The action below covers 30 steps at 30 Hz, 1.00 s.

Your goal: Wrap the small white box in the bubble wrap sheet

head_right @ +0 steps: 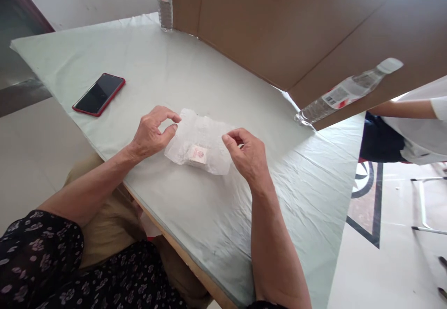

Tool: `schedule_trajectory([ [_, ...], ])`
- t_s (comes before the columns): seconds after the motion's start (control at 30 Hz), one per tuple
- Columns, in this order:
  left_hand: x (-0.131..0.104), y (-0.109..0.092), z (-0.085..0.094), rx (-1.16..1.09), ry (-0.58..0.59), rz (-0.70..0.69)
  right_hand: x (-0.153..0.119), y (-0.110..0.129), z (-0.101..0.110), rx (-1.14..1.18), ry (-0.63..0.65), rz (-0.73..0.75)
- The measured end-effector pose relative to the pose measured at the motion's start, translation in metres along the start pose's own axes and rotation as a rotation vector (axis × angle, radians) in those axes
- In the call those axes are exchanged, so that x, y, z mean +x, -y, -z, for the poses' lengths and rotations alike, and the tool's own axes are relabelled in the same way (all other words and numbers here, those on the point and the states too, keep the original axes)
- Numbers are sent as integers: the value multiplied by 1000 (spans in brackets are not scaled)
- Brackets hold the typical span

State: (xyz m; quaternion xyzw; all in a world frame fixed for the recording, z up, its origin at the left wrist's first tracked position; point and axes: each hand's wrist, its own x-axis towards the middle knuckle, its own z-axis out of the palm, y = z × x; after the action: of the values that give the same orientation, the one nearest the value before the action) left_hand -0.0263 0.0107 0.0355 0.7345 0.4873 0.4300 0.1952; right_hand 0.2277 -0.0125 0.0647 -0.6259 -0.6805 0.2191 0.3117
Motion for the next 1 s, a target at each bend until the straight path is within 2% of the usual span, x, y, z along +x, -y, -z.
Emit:
schedule_trajectory([
  [0.07, -2, -5, 0, -130, 123, 14, -1, 2, 0, 20, 156, -8],
  [0.23, 0, -2, 4, -441, 417, 249, -2, -1, 10, 185, 377, -7],
  [0.3, 1, 0, 10, -568, 581, 297, -4, 3, 14, 227, 566, 38],
  [0.33, 2, 0, 13, -598, 704, 311, -5, 6, 14, 220, 694, 60],
  [0.4, 1, -1, 17, -545, 952, 302, -8, 11, 10, 160, 922, 83],
  [0.47, 0, -4, 19, -395, 1086, 233, -9, 12, 3, 98, 1027, 83],
  [0.57, -3, -9, 18, -228, 1078, 71, -7, 8, -1, 45, 1037, 101],
  [0.67, -4, -13, 17, -102, 939, -14, -5, 3, 7, -16, 1003, 101],
  [0.7, -5, -13, 16, -62, 866, -21, -5, 2, 9, -41, 927, 87],
  [0.77, -5, -10, 13, 11, 718, -53, -7, 3, 9, -81, 673, 84],
  [0.83, -7, -6, 9, 82, 607, -122, -11, 4, 0, -101, 430, 149],
  [0.87, -7, -4, 6, 114, 576, -160, -13, 5, -6, -113, 364, 202],
  [1.0, -12, 3, -5, 224, 612, -234, -16, 4, -27, -221, 359, 348],
])
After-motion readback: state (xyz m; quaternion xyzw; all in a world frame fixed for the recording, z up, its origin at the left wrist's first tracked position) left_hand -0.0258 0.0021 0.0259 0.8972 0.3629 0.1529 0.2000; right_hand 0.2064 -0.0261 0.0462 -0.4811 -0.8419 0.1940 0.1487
